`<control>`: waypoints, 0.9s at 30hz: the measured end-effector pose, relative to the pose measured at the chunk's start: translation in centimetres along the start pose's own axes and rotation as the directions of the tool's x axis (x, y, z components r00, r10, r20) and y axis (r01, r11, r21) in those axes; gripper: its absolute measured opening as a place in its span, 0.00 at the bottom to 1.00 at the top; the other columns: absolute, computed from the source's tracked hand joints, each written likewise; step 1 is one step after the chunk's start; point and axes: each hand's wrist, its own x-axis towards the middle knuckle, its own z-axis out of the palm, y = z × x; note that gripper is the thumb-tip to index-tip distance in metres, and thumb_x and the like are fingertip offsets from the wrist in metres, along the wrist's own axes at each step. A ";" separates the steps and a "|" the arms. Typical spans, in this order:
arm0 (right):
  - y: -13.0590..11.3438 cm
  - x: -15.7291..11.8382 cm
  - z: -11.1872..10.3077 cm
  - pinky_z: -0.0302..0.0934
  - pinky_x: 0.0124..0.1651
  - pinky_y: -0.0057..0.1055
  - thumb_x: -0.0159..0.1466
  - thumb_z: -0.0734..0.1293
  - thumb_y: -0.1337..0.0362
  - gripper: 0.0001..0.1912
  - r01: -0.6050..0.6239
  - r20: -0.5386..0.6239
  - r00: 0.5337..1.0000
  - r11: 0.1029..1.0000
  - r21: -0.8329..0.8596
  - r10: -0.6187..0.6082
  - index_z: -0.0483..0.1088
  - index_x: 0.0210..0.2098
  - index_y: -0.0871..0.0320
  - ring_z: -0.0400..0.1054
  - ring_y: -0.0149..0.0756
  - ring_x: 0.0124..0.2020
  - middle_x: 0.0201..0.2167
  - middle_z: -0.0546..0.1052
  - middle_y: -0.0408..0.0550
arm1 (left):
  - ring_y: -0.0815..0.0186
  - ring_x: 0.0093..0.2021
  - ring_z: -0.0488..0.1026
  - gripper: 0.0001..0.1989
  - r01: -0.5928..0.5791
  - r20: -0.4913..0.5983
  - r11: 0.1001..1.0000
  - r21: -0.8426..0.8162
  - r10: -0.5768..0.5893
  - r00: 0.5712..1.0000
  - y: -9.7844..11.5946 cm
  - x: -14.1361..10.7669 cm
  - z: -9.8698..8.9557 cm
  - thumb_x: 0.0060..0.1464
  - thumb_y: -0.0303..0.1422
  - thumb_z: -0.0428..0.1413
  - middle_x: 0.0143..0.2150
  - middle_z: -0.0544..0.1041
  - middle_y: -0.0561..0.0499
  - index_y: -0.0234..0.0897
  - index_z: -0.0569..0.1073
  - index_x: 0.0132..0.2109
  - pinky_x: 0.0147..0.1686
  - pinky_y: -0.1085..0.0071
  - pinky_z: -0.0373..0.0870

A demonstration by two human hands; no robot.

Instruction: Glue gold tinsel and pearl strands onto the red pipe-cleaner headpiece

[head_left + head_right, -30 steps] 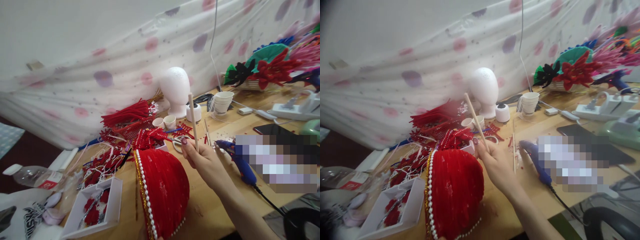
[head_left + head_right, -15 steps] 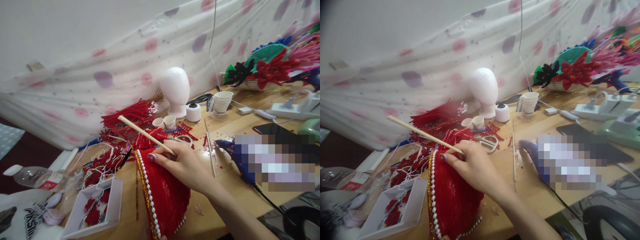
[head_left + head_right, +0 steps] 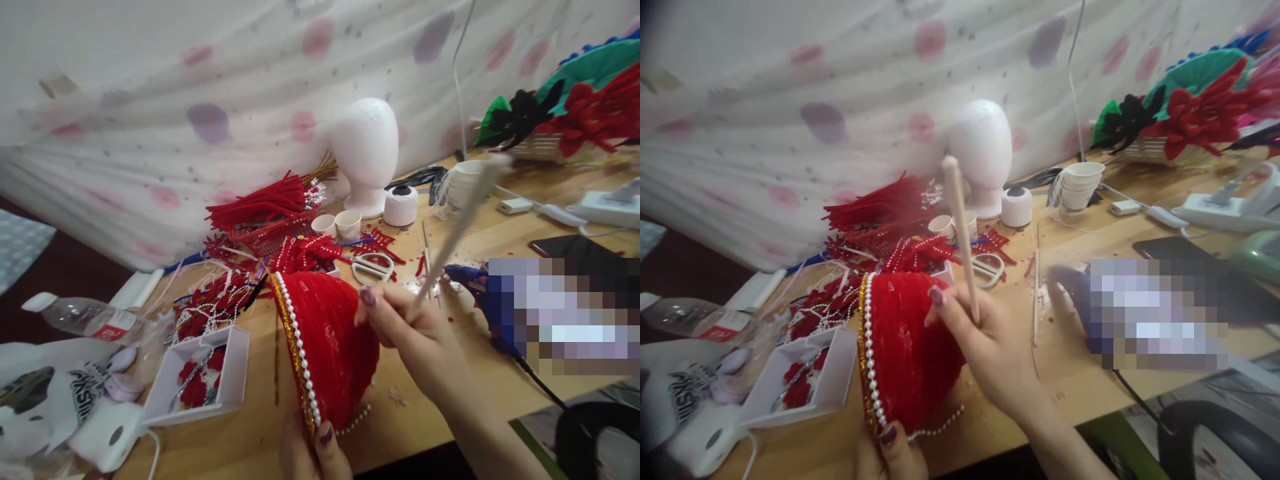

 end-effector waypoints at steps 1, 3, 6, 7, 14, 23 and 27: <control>0.1 -0.8 0.1 0.47 0.23 0.27 0.68 0.69 0.52 0.17 -0.025 -0.005 1.000 1.000 0.010 0.025 0.73 0.27 0.55 0.53 0.27 0.21 0.20 0.63 0.37 | 0.61 0.27 0.77 0.26 0.000 -0.015 1.000 0.004 0.001 1.000 0.1 0.0 0.2 0.60 0.57 0.55 0.29 0.81 0.48 0.37 0.77 0.37 0.27 0.67 0.73; 0.1 -2.1 0.3 0.49 0.23 0.26 0.65 0.73 0.57 0.09 -0.059 0.000 0.998 0.998 0.026 0.059 0.76 0.32 0.54 0.55 0.28 0.21 0.20 0.63 0.36 | 0.60 0.27 0.77 0.25 -0.012 -0.041 1.000 0.017 0.012 0.999 0.5 0.2 0.5 0.59 0.57 0.56 0.29 0.81 0.47 0.37 0.78 0.38 0.27 0.67 0.73; 0.1 -2.6 0.7 0.50 0.22 0.25 0.63 0.74 0.62 0.04 -0.068 0.072 0.995 0.998 -0.001 0.068 0.80 0.38 0.52 0.52 0.27 0.20 0.19 0.58 0.33 | 0.60 0.26 0.77 0.25 -0.044 -0.033 0.998 0.038 0.045 0.998 1.3 0.6 0.9 0.61 0.56 0.55 0.29 0.82 0.47 0.38 0.79 0.38 0.26 0.68 0.72; 0.1 -2.5 0.7 0.51 0.22 0.25 0.63 0.73 0.62 0.04 -0.062 0.110 0.992 0.998 -0.019 0.064 0.80 0.38 0.52 0.53 0.27 0.20 0.19 0.59 0.34 | 0.60 0.26 0.78 0.24 -0.053 -0.025 0.998 0.045 0.054 0.998 1.5 0.7 1.0 0.62 0.56 0.54 0.29 0.82 0.47 0.39 0.79 0.39 0.26 0.68 0.73; -0.1 -1.5 0.6 0.67 0.38 0.28 0.68 0.67 0.69 0.08 0.182 0.247 0.960 0.964 -0.194 -0.132 0.78 0.39 0.52 0.75 0.32 0.35 0.35 0.82 0.43 | 0.57 0.31 0.81 0.23 -0.081 0.041 0.996 0.033 0.079 0.996 2.0 0.8 1.3 0.64 0.54 0.53 0.31 0.83 0.44 0.39 0.80 0.39 0.32 0.65 0.77; 0.2 -1.8 0.2 0.67 0.37 0.27 0.71 0.64 0.67 0.07 0.284 0.172 0.956 0.888 -0.361 -0.236 0.74 0.41 0.53 0.76 0.32 0.34 0.34 0.82 0.43 | 0.62 0.24 0.75 0.25 0.051 0.007 0.997 0.050 -0.052 0.999 2.0 0.9 1.4 0.62 0.56 0.53 0.25 0.80 0.49 0.40 0.79 0.36 0.25 0.69 0.69; 0.4 -1.4 -1.8 0.61 0.28 0.28 0.70 0.66 0.61 0.06 0.159 -0.076 0.973 0.877 -0.453 -0.216 0.75 0.38 0.53 0.69 0.33 0.25 0.25 0.76 0.41 | 0.61 0.26 0.76 0.28 0.041 -0.047 0.999 0.033 -0.039 0.998 1.5 1.0 1.6 0.56 0.60 0.56 0.27 0.81 0.48 0.38 0.78 0.37 0.27 0.69 0.70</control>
